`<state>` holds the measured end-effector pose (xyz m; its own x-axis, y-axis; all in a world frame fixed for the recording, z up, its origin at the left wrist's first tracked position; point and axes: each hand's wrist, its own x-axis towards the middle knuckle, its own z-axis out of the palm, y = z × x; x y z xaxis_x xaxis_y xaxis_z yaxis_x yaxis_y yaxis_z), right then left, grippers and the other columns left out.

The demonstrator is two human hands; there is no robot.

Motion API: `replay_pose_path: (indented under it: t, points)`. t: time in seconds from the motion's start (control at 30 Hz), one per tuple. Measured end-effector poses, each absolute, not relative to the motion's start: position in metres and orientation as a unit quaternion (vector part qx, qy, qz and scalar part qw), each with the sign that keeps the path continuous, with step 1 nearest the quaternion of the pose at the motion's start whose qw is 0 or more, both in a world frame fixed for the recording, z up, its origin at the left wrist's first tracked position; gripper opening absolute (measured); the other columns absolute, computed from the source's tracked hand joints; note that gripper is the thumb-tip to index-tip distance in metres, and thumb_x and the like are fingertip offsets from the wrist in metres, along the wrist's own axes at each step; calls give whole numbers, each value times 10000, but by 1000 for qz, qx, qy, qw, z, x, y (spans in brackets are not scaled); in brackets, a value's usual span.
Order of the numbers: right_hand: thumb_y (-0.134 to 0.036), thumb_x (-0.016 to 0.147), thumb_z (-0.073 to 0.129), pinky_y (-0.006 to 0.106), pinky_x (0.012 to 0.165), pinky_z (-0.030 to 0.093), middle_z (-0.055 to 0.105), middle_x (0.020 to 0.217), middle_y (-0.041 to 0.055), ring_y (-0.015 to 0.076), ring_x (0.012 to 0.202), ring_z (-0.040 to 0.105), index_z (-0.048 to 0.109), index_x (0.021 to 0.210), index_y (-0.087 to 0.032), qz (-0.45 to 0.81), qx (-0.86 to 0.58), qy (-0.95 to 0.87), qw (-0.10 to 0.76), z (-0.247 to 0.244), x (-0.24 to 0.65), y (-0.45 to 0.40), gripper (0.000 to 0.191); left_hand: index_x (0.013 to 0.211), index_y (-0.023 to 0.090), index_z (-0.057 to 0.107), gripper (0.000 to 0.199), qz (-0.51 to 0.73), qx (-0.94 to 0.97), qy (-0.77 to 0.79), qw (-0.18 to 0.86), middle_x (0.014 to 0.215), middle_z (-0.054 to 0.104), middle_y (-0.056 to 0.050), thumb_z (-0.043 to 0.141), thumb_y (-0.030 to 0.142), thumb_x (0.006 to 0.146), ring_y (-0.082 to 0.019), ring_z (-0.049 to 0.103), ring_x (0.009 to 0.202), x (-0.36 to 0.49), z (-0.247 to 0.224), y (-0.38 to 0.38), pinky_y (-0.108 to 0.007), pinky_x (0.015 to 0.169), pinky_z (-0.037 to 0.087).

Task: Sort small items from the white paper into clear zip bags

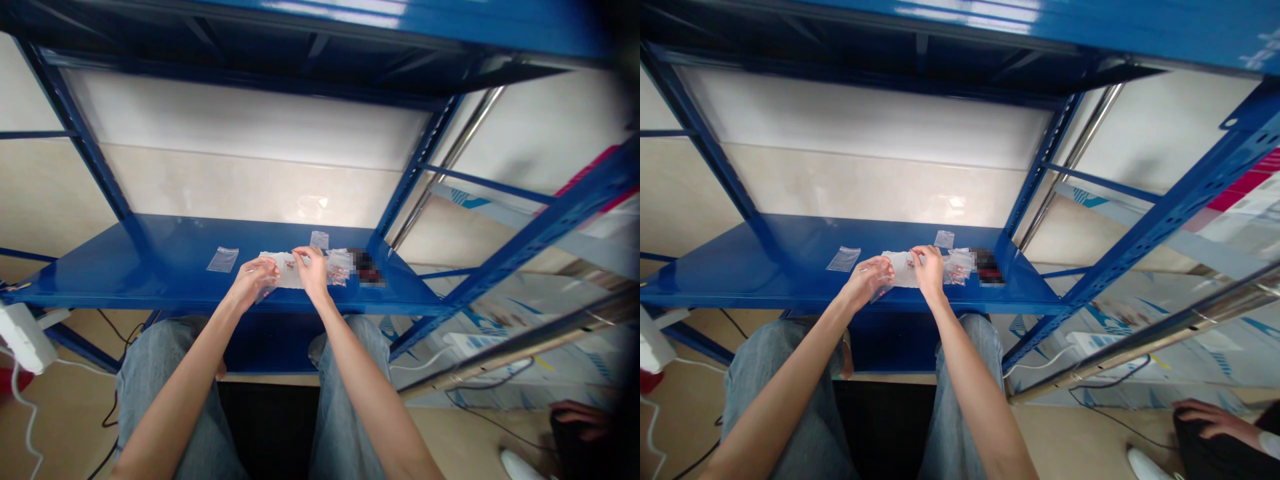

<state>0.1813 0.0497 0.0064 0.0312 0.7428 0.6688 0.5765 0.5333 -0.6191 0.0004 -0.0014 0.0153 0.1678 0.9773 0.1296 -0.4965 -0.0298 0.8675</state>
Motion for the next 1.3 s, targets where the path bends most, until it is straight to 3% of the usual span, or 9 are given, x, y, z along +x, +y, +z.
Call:
replay_pose_path:
  t: [0.27,0.57,0.87,1.13,1.3]
  points:
    - [-331,942,579,335,813,514,737,979,59,220,942,664,748,948,-235,214,-370,-700,572,17,175,11,194,928,115,709,322,515,471,270,663,790,711,-77,851,295,702,-175,677,721,10,13,-9,-285,672,535]
    - [-357,944,601,385,895,508,693,937,53,232,971,636,762,952,-263,203,-344,-745,535,20,176,-4,187,900,127,712,308,491,520,289,636,788,716,-82,826,360,735,-179,674,698,10,9,-8,-286,656,521]
    - [-351,958,582,394,937,481,654,964,50,229,1011,608,762,996,-279,205,-330,-761,519,21,175,-8,197,818,131,708,257,433,595,348,581,691,699,-69,758,379,777,-144,619,563,12,10,-9,-218,481,426]
    - [-359,964,563,400,1003,442,614,1052,55,227,1087,574,726,882,-248,209,-319,-781,494,23,175,-9,213,913,139,702,243,440,579,311,612,688,702,-55,769,319,764,-149,641,571,11,13,-11,-212,487,443]
    - [-336,966,538,355,930,451,603,989,50,210,1006,580,617,789,-213,213,-303,-764,528,24,174,-10,230,1163,148,652,506,412,541,241,693,827,743,-77,846,279,714,-205,726,691,13,12,-14,-270,634,548]
